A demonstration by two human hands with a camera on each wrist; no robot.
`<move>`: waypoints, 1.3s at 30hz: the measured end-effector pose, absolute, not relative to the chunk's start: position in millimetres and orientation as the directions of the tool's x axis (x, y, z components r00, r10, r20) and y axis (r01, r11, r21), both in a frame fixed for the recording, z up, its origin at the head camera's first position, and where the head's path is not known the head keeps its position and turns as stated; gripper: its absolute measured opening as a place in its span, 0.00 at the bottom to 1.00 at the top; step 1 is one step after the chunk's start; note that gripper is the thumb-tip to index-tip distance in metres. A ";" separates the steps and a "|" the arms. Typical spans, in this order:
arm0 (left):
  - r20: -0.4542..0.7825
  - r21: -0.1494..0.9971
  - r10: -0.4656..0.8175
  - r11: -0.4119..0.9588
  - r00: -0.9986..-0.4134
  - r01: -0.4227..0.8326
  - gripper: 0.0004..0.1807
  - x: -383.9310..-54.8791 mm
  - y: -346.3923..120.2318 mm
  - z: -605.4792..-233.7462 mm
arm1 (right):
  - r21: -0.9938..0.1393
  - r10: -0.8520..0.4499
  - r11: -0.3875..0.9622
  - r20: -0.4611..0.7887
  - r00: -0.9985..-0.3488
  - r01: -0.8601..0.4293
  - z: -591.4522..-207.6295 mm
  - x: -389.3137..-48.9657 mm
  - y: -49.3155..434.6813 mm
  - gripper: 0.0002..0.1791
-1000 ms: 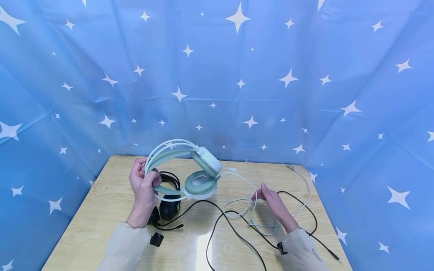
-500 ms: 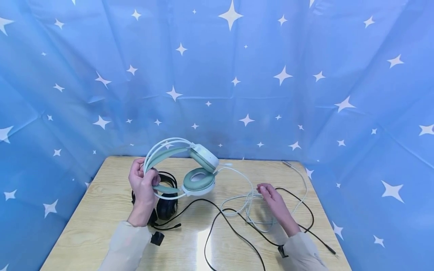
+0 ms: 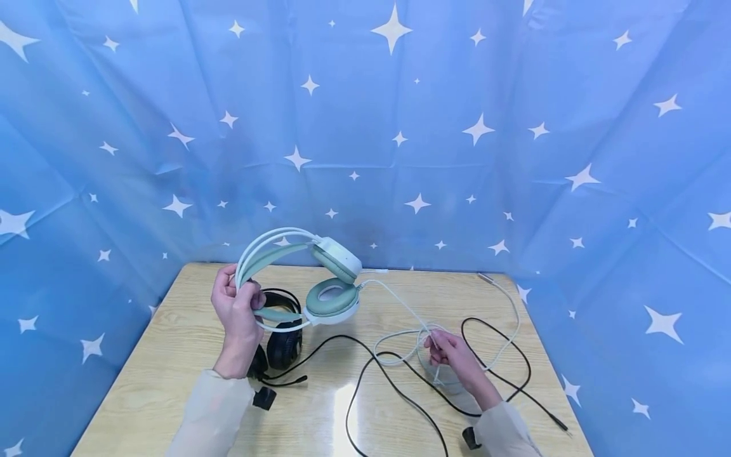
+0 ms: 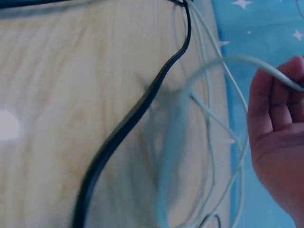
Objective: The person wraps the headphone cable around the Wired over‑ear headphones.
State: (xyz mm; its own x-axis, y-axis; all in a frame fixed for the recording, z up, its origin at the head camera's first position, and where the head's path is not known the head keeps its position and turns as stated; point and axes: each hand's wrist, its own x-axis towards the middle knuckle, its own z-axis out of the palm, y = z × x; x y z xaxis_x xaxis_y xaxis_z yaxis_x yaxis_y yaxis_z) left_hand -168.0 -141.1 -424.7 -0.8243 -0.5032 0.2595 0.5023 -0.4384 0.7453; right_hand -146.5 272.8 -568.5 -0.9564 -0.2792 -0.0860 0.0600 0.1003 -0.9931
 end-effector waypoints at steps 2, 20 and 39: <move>0.258 0.739 -0.515 -0.440 -0.818 0.510 0.19 -168.2 -142.4 -424.4 | -0.988 -0.286 0.070 -0.150 -0.946 0.136 -571.4 -143.5 272.9 0.32; 0.306 0.828 -0.545 -0.253 -0.781 0.501 0.24 -172.3 -137.3 -427.3 | -0.901 -0.251 0.197 0.336 -0.908 -0.387 -490.4 -127.1 277.6 0.12; 0.409 0.912 -0.199 0.063 -0.891 0.404 0.24 -173.0 -126.0 -445.4 | -0.469 -0.601 0.427 0.492 -0.630 -0.773 -400.9 -158.0 215.7 0.12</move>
